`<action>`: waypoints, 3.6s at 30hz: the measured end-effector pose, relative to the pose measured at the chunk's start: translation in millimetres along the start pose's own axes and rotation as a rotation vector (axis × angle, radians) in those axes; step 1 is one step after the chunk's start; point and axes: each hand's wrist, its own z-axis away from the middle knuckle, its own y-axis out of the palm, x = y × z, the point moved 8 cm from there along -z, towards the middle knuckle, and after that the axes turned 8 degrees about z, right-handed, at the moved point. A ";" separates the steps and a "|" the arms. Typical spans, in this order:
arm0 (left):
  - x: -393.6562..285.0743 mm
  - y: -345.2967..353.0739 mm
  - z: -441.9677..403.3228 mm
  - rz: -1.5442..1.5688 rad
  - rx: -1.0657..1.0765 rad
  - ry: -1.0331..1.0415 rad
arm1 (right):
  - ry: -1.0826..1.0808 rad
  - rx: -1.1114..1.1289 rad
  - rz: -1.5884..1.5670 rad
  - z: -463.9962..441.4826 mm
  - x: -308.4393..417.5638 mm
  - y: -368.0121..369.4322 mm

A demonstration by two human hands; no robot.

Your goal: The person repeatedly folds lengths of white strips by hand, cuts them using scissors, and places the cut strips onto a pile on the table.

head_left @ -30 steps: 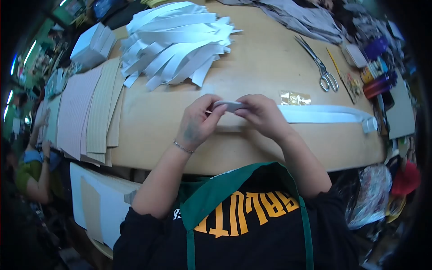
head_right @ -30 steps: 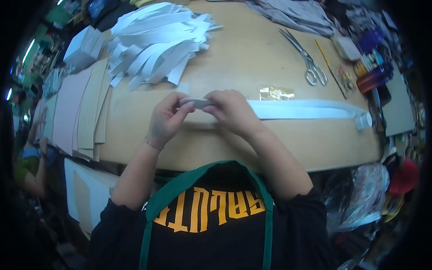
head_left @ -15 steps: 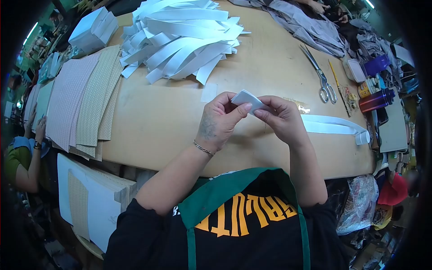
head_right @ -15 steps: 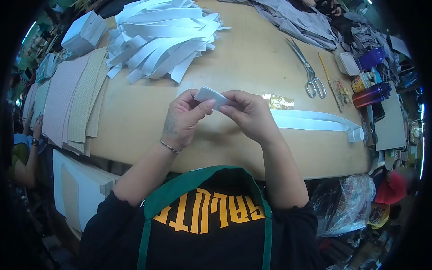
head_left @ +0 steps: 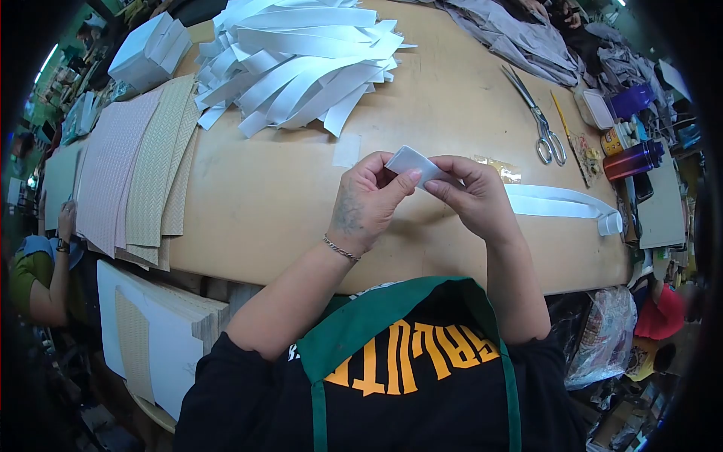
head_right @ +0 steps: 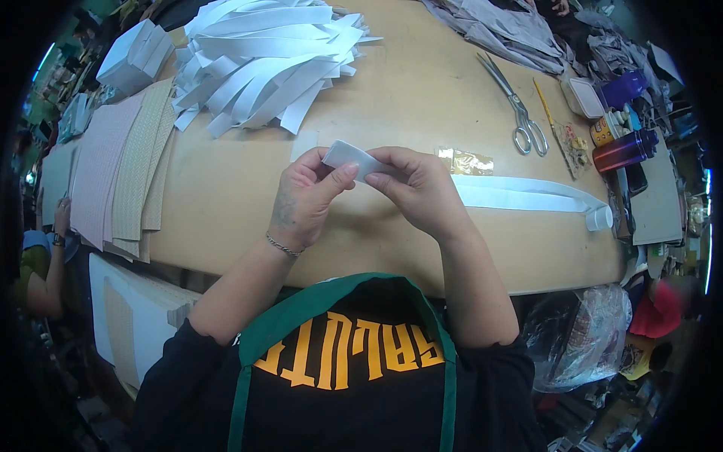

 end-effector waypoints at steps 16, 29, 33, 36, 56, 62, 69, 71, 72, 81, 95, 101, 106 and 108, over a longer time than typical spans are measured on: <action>-7.0 -3.4 0.8 -0.299 0.028 0.059 | -0.029 0.033 0.089 -0.5 -0.8 8.5; 21.4 -52.2 -19.5 -0.104 -0.326 -0.050 | 0.091 0.106 0.586 45.0 -78.9 -162.1; 29.0 -53.1 -23.0 -0.123 -0.380 -0.112 | 0.308 0.029 0.448 75.9 -117.9 -244.4; 36.2 -44.1 -24.6 -0.161 -0.359 -0.118 | 0.436 0.017 0.343 83.4 -141.4 -280.9; 31.1 -33.5 -24.1 -0.056 -0.299 -0.208 | -0.455 -0.089 0.368 -36.6 -23.8 20.5; 26.7 -45.2 -26.4 -0.082 -0.263 -0.210 | -0.471 -0.067 0.411 -37.8 -15.5 24.5; 19.2 -55.3 -29.3 -0.174 -0.283 -0.153 | -0.510 -0.076 0.436 -46.4 -9.5 36.3; 9.6 -65.3 -28.5 -0.380 -0.287 -0.174 | -0.491 -0.065 0.484 -48.7 -13.1 39.5; -3.3 -73.9 -30.4 -0.510 -0.290 0.002 | -0.496 -0.064 0.503 -50.1 -13.0 41.2; -24.4 -51.4 -10.8 -1.281 -0.103 0.602 | -0.515 -0.013 0.618 -60.4 -8.6 49.0; -20.3 -48.0 -9.6 -1.414 -0.127 0.617 | -0.633 -0.050 0.749 -58.3 -7.4 60.7; -20.8 -49.2 -11.5 -1.376 -0.117 0.605 | -0.595 -0.081 0.854 -55.7 -8.2 66.7; -24.8 -54.0 -12.7 -1.261 -0.137 0.584 | -0.585 -0.079 0.841 -56.7 -8.8 66.7; -24.7 -54.1 -12.4 -1.254 -0.118 0.589 | -0.582 -0.080 0.840 -56.7 -9.4 66.1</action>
